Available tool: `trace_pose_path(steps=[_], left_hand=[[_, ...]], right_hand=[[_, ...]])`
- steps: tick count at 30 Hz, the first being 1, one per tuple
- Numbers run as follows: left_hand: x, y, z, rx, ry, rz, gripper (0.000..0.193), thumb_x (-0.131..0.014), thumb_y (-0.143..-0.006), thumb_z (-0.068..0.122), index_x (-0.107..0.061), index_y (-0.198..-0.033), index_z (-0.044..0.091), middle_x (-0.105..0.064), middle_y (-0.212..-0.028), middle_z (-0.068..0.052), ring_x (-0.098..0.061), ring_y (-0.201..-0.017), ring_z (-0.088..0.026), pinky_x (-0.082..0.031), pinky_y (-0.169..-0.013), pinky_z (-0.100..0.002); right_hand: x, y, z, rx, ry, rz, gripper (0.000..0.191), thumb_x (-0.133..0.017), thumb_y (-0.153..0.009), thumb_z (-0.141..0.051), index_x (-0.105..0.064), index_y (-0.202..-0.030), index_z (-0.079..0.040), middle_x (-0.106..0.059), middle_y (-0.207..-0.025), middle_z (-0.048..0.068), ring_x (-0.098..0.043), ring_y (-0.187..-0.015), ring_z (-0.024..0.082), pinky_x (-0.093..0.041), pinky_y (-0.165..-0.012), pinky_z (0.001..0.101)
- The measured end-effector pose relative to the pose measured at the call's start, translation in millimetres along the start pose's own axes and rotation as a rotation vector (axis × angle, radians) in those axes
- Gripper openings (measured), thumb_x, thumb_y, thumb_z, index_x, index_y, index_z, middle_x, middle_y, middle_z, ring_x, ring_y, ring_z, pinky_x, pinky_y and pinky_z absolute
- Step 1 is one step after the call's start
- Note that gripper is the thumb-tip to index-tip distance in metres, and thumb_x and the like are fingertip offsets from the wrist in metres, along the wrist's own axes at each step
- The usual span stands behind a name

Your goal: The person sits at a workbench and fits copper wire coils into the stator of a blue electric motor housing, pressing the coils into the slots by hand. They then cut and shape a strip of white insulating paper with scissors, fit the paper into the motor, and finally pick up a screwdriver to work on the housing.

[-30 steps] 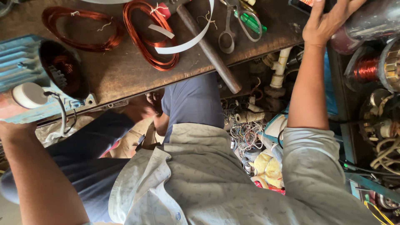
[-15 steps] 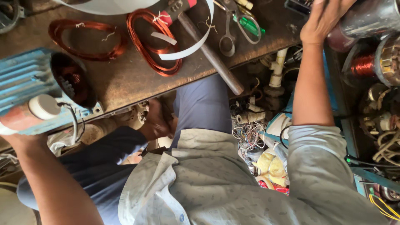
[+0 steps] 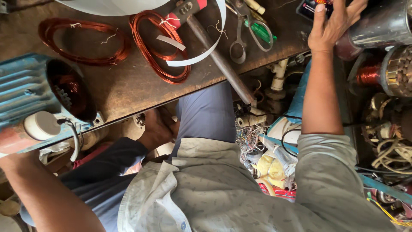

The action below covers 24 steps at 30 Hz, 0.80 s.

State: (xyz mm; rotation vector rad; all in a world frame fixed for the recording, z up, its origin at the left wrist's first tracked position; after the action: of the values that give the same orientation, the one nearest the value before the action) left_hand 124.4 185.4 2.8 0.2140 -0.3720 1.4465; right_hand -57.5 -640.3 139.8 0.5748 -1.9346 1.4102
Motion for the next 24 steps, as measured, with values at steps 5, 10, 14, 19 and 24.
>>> trace_pose_path(steps=[5,10,14,19,24], left_hand=[[0.0,5.8,-2.4,0.007,-0.006,-0.01,0.024,-0.071,-0.103,0.011,-0.064,-0.125,0.003,-0.068,-0.131,-0.011,-0.064,-0.117,-0.022,-0.056,-0.104,-0.037],[2.4,11.8,-6.5,0.019,-0.012,-0.013,0.024,-0.07,-0.103,0.011,-0.064,-0.125,0.003,-0.068,-0.131,-0.011,-0.064,-0.116,-0.022,-0.057,-0.104,-0.037],[3.8,16.0,-9.6,0.025,-0.019,-0.014,0.025,-0.07,-0.104,0.011,-0.064,-0.126,0.003,-0.068,-0.131,-0.011,-0.064,-0.116,-0.022,-0.057,-0.103,-0.037],[3.2,19.9,-10.8,0.032,-0.027,-0.019,0.025,-0.07,-0.104,0.011,-0.064,-0.127,0.002,-0.068,-0.131,-0.011,-0.064,-0.116,-0.021,-0.057,-0.103,-0.037],[2.4,20.9,-12.4,0.043,-0.044,-0.018,0.025,-0.069,-0.105,0.012,-0.064,-0.127,0.002,-0.068,-0.131,-0.011,-0.064,-0.115,-0.021,-0.057,-0.103,-0.037]], right_hand=[[-0.3,0.0,3.1,-0.036,0.002,-0.012,0.067,-0.049,-0.106,-0.066,-0.061,-0.147,-0.014,-0.03,-0.159,0.023,-0.033,-0.149,0.042,-0.028,-0.123,0.0598],[-0.5,-2.0,-9.4,0.071,0.111,-0.024,0.072,-0.047,-0.105,-0.07,-0.064,-0.151,-0.016,-0.024,-0.164,0.026,-0.025,-0.154,0.045,-0.021,-0.124,0.0601],[-10.2,-6.0,-2.6,0.022,0.183,-0.151,0.072,-0.047,-0.104,-0.072,-0.064,-0.141,-0.013,-0.033,-0.157,0.026,-0.026,-0.147,0.046,-0.018,-0.123,0.0641],[-12.8,1.6,17.8,-0.024,0.207,-0.11,0.072,-0.046,-0.11,-0.067,-0.049,-0.157,-0.012,-0.021,-0.166,0.025,-0.014,-0.155,0.045,-0.01,-0.129,0.0602],[5.9,13.0,36.7,0.003,-0.089,0.229,0.078,-0.045,-0.115,-0.053,-0.011,-0.168,-0.007,0.001,-0.172,0.017,-0.001,-0.162,0.03,-0.005,-0.132,0.0441]])
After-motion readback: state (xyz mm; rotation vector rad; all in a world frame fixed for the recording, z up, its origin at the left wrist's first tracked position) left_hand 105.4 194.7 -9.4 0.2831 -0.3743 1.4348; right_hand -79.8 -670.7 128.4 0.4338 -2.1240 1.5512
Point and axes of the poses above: each hand's wrist, its own y-axis away from the middle knuckle, its own x-axis out of the back of the hand, z = x × y, the point moved 10 cm from there along -y, towards the middle knuckle
